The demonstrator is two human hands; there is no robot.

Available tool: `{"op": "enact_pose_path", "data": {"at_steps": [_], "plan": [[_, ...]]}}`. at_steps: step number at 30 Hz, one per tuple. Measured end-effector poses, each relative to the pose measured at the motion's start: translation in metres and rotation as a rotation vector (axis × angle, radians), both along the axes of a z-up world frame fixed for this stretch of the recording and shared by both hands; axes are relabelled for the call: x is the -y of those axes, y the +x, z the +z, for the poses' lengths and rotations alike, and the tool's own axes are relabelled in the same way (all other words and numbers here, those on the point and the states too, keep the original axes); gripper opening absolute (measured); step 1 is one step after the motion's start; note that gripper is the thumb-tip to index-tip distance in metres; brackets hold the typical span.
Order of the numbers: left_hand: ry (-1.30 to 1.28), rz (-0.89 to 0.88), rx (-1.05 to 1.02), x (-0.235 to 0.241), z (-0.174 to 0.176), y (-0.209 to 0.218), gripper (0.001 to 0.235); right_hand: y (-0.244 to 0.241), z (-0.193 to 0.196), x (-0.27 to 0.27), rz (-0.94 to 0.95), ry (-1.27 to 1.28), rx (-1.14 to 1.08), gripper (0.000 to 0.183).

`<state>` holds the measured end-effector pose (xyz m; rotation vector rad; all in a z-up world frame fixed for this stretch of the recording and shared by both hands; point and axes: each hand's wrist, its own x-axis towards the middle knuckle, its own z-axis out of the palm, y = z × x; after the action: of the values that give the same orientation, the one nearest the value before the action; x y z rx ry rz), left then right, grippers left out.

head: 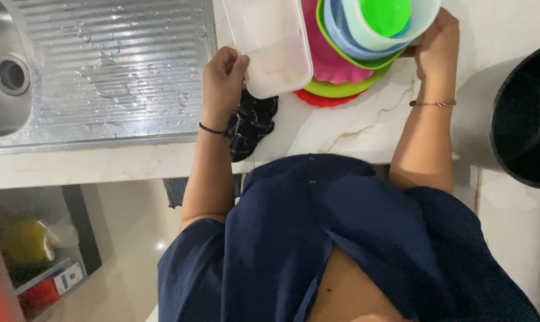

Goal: Wiping and drying various colorful plastic bowls and containers using a cloth.

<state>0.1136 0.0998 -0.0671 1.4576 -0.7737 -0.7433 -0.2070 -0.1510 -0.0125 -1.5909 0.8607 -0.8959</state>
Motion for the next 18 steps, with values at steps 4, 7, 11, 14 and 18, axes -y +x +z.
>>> {"op": "enact_pose_path", "data": {"at_steps": [4,7,11,14,18], "plan": [[-0.034,0.007,-0.083,-0.01,-0.004,0.003,0.018,0.016,-0.015,-0.006,-0.046,0.061,-0.135,0.031],[-0.045,0.018,-0.063,-0.018,0.001,0.006,0.017,0.02,-0.02,-0.008,-0.012,0.004,-0.2,0.033],[-0.043,0.039,-0.07,-0.024,0.003,0.011,0.017,0.026,-0.02,-0.009,0.001,-0.078,-0.29,0.036],[-0.108,0.024,-0.129,-0.026,0.007,0.01,0.017,0.032,-0.015,-0.01,-0.041,0.01,-0.285,0.038],[-0.136,-0.047,-0.206,-0.025,0.031,0.0,0.015,0.026,-0.026,0.001,-0.021,0.024,-0.323,0.036]]}}
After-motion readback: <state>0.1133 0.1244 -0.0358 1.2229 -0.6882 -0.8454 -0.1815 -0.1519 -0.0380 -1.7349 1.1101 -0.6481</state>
